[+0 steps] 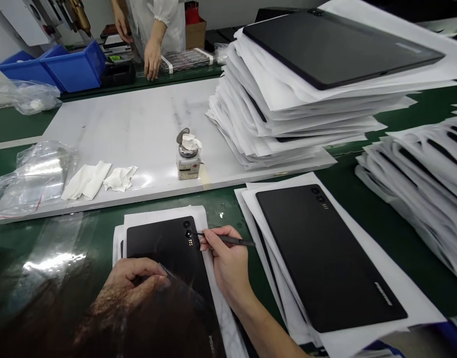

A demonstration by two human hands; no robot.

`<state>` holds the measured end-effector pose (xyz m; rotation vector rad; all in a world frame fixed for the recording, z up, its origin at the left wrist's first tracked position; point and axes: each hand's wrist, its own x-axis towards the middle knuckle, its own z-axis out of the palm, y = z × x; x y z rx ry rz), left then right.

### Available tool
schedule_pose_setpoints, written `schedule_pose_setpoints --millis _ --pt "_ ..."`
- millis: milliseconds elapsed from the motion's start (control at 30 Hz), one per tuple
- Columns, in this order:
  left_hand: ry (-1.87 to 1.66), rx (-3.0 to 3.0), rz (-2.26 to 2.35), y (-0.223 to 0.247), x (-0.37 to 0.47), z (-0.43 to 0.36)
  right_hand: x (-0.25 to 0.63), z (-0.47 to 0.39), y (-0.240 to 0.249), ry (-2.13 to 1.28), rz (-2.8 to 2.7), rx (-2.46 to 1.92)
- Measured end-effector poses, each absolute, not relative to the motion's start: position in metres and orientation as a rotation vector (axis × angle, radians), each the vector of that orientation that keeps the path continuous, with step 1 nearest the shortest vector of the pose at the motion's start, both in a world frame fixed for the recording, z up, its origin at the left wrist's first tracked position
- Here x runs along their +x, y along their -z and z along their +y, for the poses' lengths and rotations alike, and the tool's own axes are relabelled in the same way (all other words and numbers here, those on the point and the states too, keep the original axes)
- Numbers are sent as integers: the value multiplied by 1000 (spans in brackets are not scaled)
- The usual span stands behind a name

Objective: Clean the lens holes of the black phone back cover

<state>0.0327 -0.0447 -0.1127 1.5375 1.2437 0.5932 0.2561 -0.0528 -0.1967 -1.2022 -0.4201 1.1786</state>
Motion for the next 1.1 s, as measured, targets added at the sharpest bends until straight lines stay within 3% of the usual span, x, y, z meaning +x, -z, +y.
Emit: schedule_pose_setpoints --millis 1100 --pt "-471 1629 1414 122 27 -49 252 -59 204 -1088 -520 -1192"
